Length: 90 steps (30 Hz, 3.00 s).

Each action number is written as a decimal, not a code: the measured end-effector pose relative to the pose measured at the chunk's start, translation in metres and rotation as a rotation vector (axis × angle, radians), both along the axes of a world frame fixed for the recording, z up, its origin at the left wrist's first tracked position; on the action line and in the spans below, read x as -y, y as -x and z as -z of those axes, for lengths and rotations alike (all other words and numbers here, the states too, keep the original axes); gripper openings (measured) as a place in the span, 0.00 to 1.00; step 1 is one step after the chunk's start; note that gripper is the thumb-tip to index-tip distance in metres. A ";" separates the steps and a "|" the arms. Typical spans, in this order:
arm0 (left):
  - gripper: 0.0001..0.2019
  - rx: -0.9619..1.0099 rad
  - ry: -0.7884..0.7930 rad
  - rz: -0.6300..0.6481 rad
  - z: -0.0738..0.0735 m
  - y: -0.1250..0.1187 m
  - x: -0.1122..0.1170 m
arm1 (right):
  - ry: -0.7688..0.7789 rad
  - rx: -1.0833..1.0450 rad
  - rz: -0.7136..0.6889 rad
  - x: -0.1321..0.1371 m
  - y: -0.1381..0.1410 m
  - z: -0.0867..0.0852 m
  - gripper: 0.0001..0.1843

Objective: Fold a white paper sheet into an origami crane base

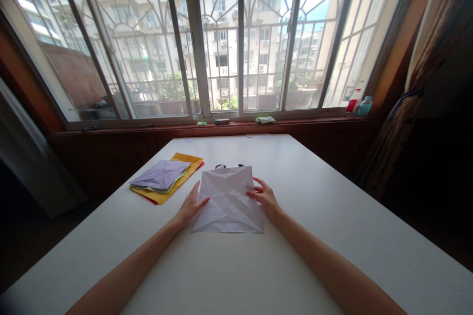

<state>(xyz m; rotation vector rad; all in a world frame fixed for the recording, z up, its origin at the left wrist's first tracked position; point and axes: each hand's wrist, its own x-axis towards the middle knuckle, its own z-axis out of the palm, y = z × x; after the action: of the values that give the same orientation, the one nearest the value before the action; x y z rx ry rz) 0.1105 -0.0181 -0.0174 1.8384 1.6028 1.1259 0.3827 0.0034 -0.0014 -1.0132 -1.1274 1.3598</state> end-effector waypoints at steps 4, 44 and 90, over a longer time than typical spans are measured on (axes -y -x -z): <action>0.31 0.269 0.089 0.040 -0.004 0.004 -0.005 | 0.013 -0.083 -0.001 -0.004 -0.002 0.003 0.33; 0.14 0.721 0.424 0.333 -0.032 0.011 0.012 | 0.075 -0.074 -0.170 0.005 -0.006 -0.011 0.13; 0.10 0.748 0.230 0.077 -0.010 -0.050 0.030 | -0.187 0.192 -0.166 0.023 0.037 0.002 0.14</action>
<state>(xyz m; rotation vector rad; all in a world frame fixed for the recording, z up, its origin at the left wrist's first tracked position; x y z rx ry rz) 0.1603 -0.0485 -0.0079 1.1161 1.1442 1.3158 0.3452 -0.0200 -0.0030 -0.9447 -1.4819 1.2776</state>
